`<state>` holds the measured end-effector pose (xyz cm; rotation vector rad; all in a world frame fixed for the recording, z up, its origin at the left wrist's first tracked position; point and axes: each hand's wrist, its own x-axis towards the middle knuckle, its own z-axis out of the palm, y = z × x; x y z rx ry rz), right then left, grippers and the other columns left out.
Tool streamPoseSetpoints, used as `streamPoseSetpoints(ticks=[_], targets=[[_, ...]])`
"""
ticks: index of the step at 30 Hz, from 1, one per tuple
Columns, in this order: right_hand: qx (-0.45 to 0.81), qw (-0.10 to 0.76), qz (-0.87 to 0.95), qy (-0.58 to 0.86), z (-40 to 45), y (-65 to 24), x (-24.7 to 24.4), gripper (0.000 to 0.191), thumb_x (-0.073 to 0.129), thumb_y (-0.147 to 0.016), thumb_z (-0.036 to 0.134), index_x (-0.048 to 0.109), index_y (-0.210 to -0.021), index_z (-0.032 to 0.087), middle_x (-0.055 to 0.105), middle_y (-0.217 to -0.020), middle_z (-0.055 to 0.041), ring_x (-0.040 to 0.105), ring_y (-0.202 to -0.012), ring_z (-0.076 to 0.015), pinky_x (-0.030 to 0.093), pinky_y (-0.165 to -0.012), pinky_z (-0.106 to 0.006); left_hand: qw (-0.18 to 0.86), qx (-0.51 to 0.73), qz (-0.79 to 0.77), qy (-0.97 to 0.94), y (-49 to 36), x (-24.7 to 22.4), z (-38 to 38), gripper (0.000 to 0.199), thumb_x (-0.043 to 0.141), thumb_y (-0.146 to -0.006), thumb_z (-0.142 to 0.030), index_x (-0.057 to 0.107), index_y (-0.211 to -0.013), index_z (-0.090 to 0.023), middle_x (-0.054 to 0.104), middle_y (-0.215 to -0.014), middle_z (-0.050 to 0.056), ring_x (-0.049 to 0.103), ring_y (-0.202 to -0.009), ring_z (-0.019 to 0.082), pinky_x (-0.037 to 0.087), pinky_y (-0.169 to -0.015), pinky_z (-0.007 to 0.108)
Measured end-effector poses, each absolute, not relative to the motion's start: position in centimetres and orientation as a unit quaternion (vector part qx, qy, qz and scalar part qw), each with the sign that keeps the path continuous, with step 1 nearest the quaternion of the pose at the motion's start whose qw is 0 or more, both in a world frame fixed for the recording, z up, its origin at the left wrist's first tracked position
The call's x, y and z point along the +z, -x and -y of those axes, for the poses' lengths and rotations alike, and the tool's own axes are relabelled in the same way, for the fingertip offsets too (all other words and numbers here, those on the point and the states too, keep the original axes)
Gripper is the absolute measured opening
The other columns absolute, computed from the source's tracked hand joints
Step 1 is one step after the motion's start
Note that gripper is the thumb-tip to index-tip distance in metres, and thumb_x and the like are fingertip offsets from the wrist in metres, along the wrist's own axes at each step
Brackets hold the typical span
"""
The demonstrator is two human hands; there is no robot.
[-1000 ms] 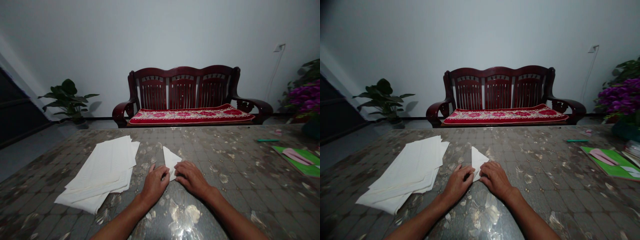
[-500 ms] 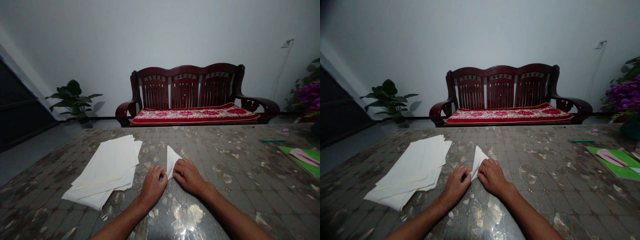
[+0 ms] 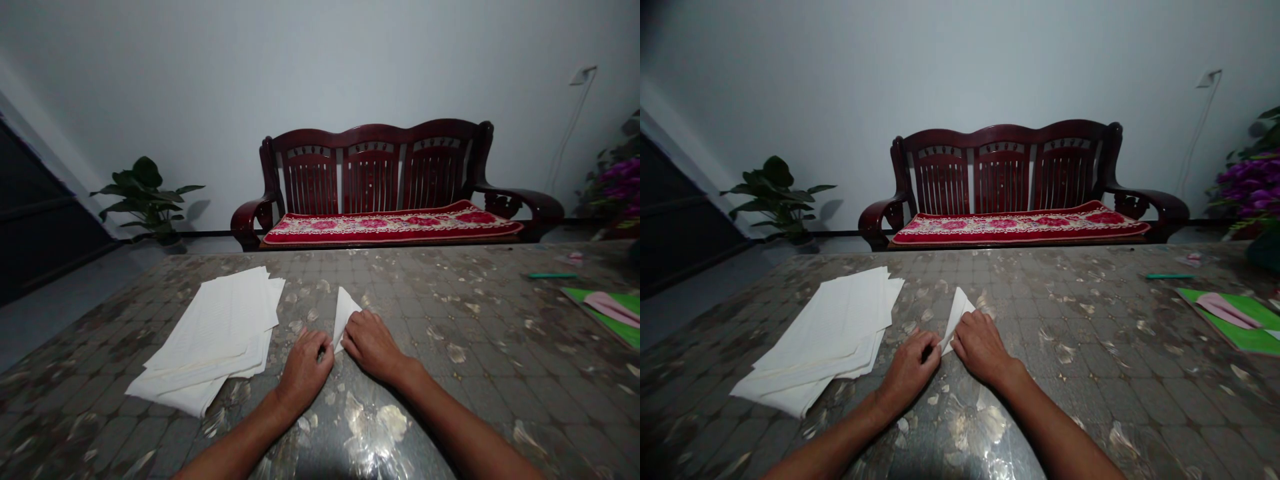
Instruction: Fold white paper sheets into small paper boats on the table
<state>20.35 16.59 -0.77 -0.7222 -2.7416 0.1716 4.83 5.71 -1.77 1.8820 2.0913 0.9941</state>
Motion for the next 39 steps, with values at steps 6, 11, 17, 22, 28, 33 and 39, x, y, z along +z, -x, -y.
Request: streamPoseSetpoints(ticks=[6,11,17,22,28,33,39], targets=[[0.059,0.145,0.951,0.267,-16.5,-20.0,-0.8,0.015,0.058,-0.096,0.031,0.065,-0.097,0.018,0.063,-0.103,-0.007,0.051,-0.101,-0.0234,0.034,-0.085,-0.035,0.077,0.319,-0.702,-0.632,-4.6,-1.7,-5.8,0.017,0.045,-0.089,-0.021,0.055,-0.075,-0.022,0.064,-0.076,0.0,0.065,-0.082,0.02,0.034,-0.112,0.053],[0.066,0.153,0.942,0.29,-16.4,-19.6,-0.9,0.014,0.058,-0.096,0.031,0.066,-0.099,0.019,0.064,-0.103,-0.0067,0.052,-0.099,-0.0235,0.033,-0.083,-0.034,0.083,0.307,-0.704,-0.635,-4.3,-1.9,-5.8,0.016,0.046,-0.089,-0.022,0.057,-0.078,-0.023,0.067,-0.079,0.0,0.065,-0.083,0.02,0.032,-0.114,0.052],[0.079,0.163,0.937,0.3,-16.3,-19.4,-1.4,0.012,0.06,-0.095,0.029,0.064,-0.097,0.019,0.063,-0.106,-0.0061,0.051,-0.1,-0.023,0.032,-0.084,-0.033,0.077,0.308,-0.694,-0.646,-4.1,-2.0,-5.8,0.016,0.046,-0.091,-0.021,0.059,-0.081,-0.023,0.069,-0.084,0.001,0.067,-0.087,0.021,0.033,-0.113,0.051],[0.104,0.183,0.924,0.32,-16.1,-19.6,-1.3,0.009,0.061,-0.093,0.029,0.062,-0.089,0.021,0.062,-0.1,-0.0035,0.049,-0.095,-0.0214,0.029,-0.081,-0.032,0.053,0.3,-0.686,-0.66,-4.1,-2.1,-5.7,0.015,0.048,-0.092,-0.019,0.06,-0.083,-0.023,0.07,-0.087,0.001,0.067,-0.088,0.02,0.035,-0.112,0.052],[0.109,0.183,0.915,0.342,-15.9,-19.6,-1.2,0.007,0.056,-0.093,0.023,0.061,-0.088,0.02,0.061,-0.098,-0.0047,0.048,-0.094,-0.0217,0.029,-0.08,-0.033,0.012,0.266,-0.646,-0.715,-4.1,-1.9,-5.0,0.012,0.053,-0.093,-0.017,0.063,-0.095,-0.021,0.073,-0.095,0.004,0.068,-0.092,0.023,0.046,-0.105,0.053],[0.13,0.192,0.904,0.358,-15.5,-19.6,-1.3,0.004,0.057,-0.086,0.017,0.058,-0.087,0.021,0.059,-0.097,-0.004,0.047,-0.093,-0.0216,0.029,-0.079,-0.033,-0.021,0.244,-0.583,-0.775,-3.1,-2.7,-4.4,0.031,0.052,-0.09,-0.008,0.063,-0.115,-0.022,0.073,-0.115,0.006,0.067,-0.112,0.025,0.05,-0.104,0.05],[0.117,0.191,0.894,0.387,-15.7,-19.7,-1.1,0.005,0.057,-0.085,0.019,0.059,-0.09,0.02,0.059,-0.098,-0.0055,0.047,-0.095,-0.0237,0.029,-0.081,-0.035,-0.029,0.214,-0.556,-0.803,-2.4,-2.7,-4.2,0.042,0.052,-0.081,-0.001,0.064,-0.118,-0.018,0.07,-0.124,0.01,0.064,-0.117,0.026,0.051,-0.104,0.046]])
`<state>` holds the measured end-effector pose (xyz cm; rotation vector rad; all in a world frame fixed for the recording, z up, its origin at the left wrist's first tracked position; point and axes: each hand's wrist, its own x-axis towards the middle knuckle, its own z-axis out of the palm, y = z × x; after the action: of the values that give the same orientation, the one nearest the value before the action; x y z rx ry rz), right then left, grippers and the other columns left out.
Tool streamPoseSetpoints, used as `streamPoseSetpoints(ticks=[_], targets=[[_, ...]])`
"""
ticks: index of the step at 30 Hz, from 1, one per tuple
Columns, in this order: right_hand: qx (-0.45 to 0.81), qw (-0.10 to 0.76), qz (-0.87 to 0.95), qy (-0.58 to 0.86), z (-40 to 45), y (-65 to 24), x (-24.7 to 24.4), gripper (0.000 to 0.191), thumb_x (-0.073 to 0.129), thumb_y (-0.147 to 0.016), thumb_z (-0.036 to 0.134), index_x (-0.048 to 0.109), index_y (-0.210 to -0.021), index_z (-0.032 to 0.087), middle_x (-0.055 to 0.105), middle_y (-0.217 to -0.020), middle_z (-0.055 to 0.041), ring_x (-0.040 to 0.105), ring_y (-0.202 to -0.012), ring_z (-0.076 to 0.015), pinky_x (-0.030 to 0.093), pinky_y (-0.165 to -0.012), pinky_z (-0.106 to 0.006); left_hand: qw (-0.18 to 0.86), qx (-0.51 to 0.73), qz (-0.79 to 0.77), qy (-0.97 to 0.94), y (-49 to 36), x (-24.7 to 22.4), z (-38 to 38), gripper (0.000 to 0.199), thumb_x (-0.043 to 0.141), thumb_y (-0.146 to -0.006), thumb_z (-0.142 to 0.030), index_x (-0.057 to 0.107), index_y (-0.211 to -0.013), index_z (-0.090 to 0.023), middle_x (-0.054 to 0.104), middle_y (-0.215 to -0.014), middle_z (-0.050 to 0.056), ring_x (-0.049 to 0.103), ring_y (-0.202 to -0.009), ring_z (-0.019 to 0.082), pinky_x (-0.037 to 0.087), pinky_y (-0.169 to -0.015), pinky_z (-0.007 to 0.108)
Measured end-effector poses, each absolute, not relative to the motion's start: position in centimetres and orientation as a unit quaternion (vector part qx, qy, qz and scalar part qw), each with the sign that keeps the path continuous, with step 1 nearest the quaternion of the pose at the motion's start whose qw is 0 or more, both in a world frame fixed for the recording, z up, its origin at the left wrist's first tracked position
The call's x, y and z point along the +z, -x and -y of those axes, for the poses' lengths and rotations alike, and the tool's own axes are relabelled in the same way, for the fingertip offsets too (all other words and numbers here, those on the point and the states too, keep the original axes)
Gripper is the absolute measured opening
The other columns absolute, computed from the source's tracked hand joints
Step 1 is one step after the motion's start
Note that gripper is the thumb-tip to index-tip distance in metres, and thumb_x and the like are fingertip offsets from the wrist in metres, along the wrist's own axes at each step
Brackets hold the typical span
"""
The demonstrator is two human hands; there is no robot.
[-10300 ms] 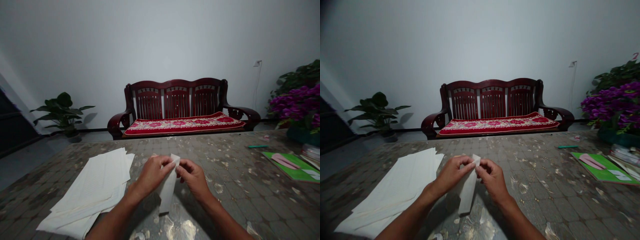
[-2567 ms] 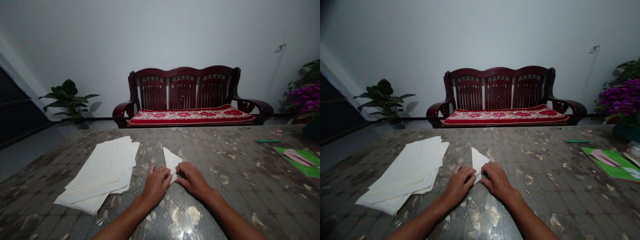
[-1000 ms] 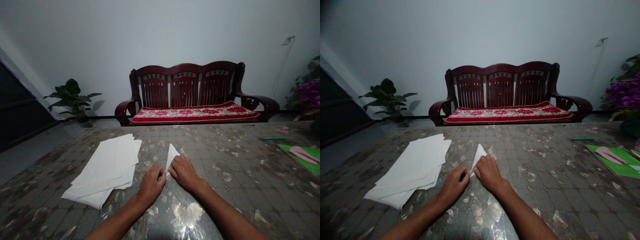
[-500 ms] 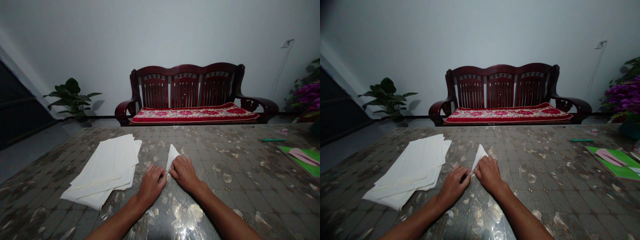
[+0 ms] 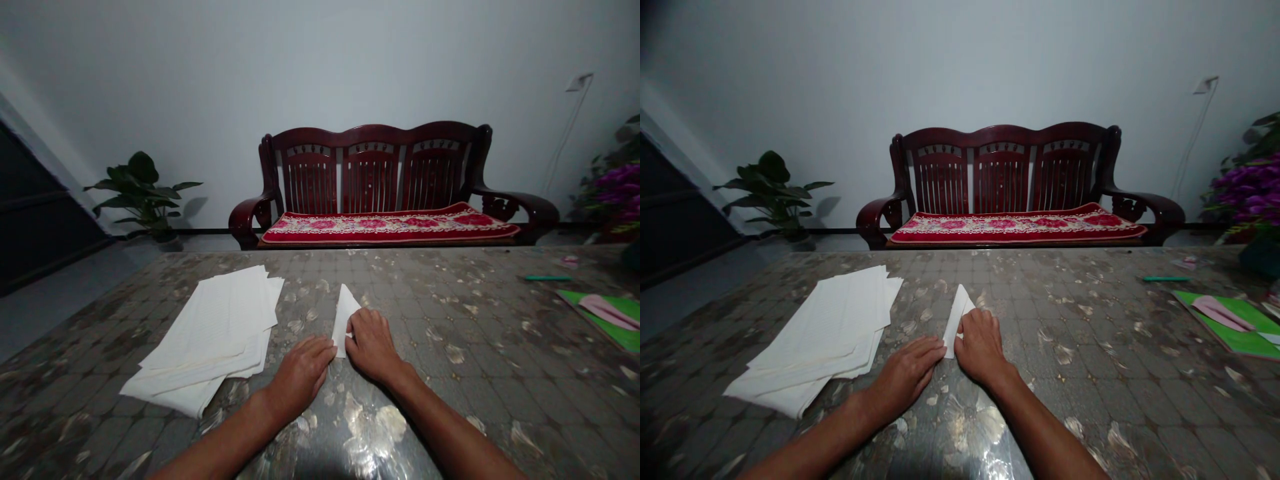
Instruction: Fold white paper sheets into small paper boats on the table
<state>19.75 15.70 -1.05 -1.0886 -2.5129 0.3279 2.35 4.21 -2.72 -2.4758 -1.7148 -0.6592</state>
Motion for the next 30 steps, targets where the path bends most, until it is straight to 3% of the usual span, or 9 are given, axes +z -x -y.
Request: streamPoseSetpoints(ticks=[5,10,15,23,30], targets=[[0.086,0.209,0.888,0.4,-16.1,-20.3,-1.0,0.01,0.057,-0.088,0.02,0.062,-0.097,0.019,0.061,-0.104,-0.0088,0.048,-0.099,-0.0257,0.033,-0.086,-0.038,0.02,-0.173,0.544,0.821,-2.3,-1.6,-4.6,0.041,0.054,-0.078,-0.002,0.065,-0.115,-0.017,0.071,-0.12,0.01,0.065,-0.111,0.026,0.055,-0.098,0.042],[0.117,0.193,0.947,0.227,-16.2,-21.4,-1.2,0.028,0.051,-0.094,0.014,0.066,-0.116,0.024,0.065,-0.119,-0.0065,0.054,-0.11,-0.0212,0.039,-0.094,-0.034,-0.002,-0.148,0.546,0.825,-1.6,-0.7,-5.2,0.032,0.053,-0.088,-0.007,0.067,-0.114,-0.02,0.071,-0.118,0.008,0.067,-0.107,0.023,0.055,-0.094,0.038],[0.145,0.194,0.945,0.22,-16.7,-21.9,-1.6,0.029,0.046,-0.101,0.021,0.069,-0.118,0.024,0.069,-0.122,-0.0069,0.061,-0.111,-0.0197,0.045,-0.095,-0.033,-0.025,-0.172,0.526,0.833,-0.4,-0.4,-5.8,0.027,0.052,-0.097,-0.018,0.067,-0.118,-0.026,0.066,-0.131,0.005,0.065,-0.116,0.022,0.053,-0.098,0.038],[0.179,0.219,0.931,0.231,-17.0,-22.0,-1.9,0.029,0.05,-0.097,0.017,0.072,-0.115,0.025,0.071,-0.121,-0.0049,0.064,-0.112,-0.0176,0.048,-0.098,-0.031,0.05,-0.135,0.466,0.873,-0.3,-0.4,-6.5,0.024,0.053,-0.097,-0.014,0.063,-0.116,-0.023,0.072,-0.113,0.006,0.069,-0.101,0.019,0.055,-0.09,0.032],[0.186,0.21,0.933,0.224,-17.2,-22.2,-1.7,0.029,0.055,-0.094,0.017,0.071,-0.117,0.025,0.071,-0.123,-0.0046,0.064,-0.115,-0.0181,0.048,-0.1,-0.033,0.076,-0.126,0.453,0.879,-0.5,-0.6,-5.9,0.022,0.049,-0.098,-0.015,0.06,-0.116,-0.022,0.071,-0.11,0.007,0.068,-0.099,0.018,0.054,-0.09,0.031]])
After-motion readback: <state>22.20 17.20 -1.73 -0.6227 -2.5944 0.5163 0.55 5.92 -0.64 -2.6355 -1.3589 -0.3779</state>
